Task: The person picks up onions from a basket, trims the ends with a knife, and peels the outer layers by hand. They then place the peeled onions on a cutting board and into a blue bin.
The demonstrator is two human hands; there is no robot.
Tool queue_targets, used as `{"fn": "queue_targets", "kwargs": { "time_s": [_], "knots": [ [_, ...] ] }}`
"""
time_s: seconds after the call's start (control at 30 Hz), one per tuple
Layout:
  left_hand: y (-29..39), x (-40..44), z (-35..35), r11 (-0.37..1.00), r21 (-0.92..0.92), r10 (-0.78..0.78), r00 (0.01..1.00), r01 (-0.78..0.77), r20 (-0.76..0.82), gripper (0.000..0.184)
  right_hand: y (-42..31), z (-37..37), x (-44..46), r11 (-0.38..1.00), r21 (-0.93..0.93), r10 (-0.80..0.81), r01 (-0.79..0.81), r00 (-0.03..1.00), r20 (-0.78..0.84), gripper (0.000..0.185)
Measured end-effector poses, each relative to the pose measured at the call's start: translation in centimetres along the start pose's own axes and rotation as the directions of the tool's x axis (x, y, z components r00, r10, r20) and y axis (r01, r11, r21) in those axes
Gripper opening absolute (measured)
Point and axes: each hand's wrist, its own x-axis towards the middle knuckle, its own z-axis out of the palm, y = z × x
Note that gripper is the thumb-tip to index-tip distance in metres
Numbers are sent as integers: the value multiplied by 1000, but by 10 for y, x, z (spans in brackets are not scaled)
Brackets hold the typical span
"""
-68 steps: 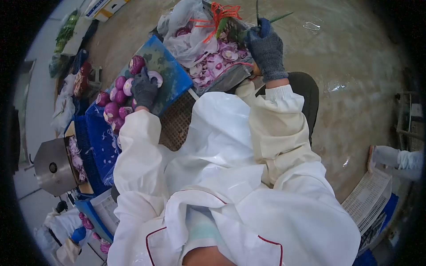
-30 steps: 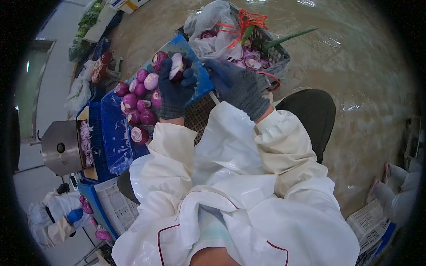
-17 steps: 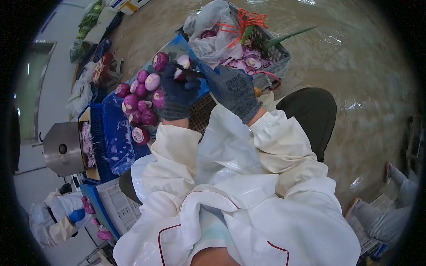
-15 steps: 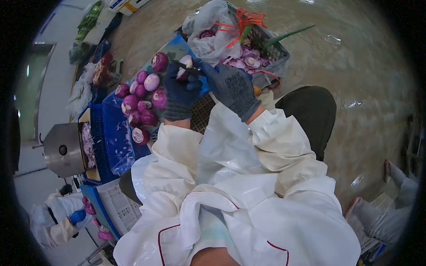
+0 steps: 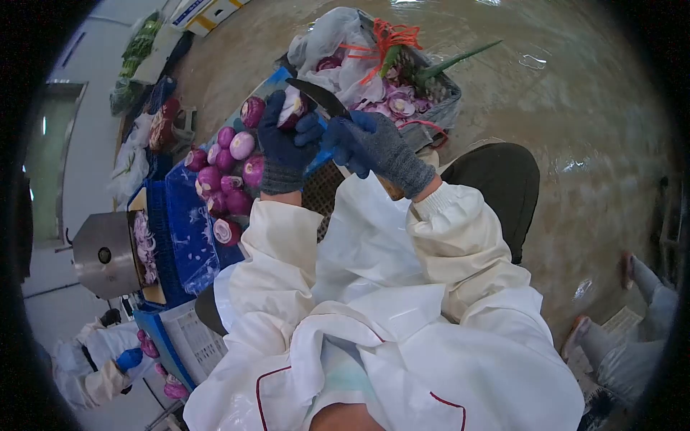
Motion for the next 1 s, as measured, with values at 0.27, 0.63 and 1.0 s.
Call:
{"fn": "queue_targets", "kwargs": {
  "time_s": [0.27, 0.63, 1.0],
  "knots": [
    [-12, 30, -9, 958, 233, -173, 985, 166, 8, 33, -25, -10, 0, 988, 43, 143, -147, 985, 97, 36],
    [-6, 76, -65, 999, -14, 47, 991, -49, -129, 33, 95, -103, 100, 597, -768, -144, -230, 911, -385, 37],
    [159, -275, -79, 239, 947, 895, 427, -216, -129, 39, 115, -114, 111, 882, -462, 40, -89, 993, -114, 42]
  ]
}}
